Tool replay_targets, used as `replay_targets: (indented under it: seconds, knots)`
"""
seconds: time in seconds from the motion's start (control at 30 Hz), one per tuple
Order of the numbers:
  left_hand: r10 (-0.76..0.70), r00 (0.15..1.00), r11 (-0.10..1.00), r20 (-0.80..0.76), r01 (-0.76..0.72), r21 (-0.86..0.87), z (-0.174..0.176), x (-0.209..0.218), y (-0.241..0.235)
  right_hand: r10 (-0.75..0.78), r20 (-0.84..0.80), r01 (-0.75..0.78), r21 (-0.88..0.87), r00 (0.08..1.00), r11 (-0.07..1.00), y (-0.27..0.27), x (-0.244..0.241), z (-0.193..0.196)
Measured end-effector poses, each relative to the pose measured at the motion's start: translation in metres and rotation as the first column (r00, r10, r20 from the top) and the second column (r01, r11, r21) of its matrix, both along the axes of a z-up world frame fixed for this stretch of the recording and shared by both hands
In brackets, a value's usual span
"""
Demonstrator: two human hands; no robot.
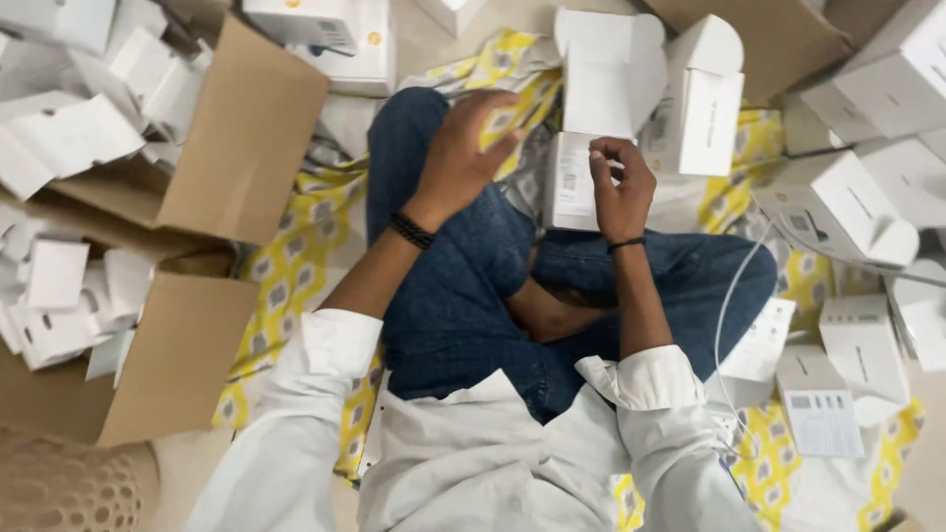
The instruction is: The person organizes and checks documents inside small cardboard product boxes on the floor.
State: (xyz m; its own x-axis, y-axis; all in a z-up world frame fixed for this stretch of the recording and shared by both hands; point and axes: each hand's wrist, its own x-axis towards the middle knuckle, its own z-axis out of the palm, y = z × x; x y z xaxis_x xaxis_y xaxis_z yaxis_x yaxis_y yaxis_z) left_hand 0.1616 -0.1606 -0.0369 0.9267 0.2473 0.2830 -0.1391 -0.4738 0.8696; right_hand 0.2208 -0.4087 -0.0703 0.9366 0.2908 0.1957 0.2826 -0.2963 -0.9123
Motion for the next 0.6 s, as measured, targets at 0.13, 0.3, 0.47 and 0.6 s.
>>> replay_targets:
  seconds: [0.13, 0.3, 0.47, 0.6]
  knots:
    - [-0.370, 0.917, 0.914, -0.152, 0.388, 0.118, -0.044, 0.046, -0.095, -0.156, 0.127, 0.189, -0.322, 0.980, 0.928, -0.085, 0.003, -0.062]
    - [-0.355, 0.778, 0.616, -0.518, 0.612, 0.496, -0.160, 0.079, -0.151, -0.183, -0.142, 0.088, -0.507, 0.973, 0.857, -0.099, -0.002, -0.090]
    - [-0.225, 0.867, 0.312, -0.444, 0.496, 0.810, -0.225, 0.097, -0.152, -0.118, -0.198, -0.014, -0.562, 0.973, 0.827, -0.086, -0.008, -0.079]
    - [-0.264, 0.821, 0.162, -0.505, 0.554, 0.816, -0.232, 0.109, -0.149, -0.077, -0.167, -0.035, -0.581, 0.983, 0.813, -0.083, -0.005, -0.080]
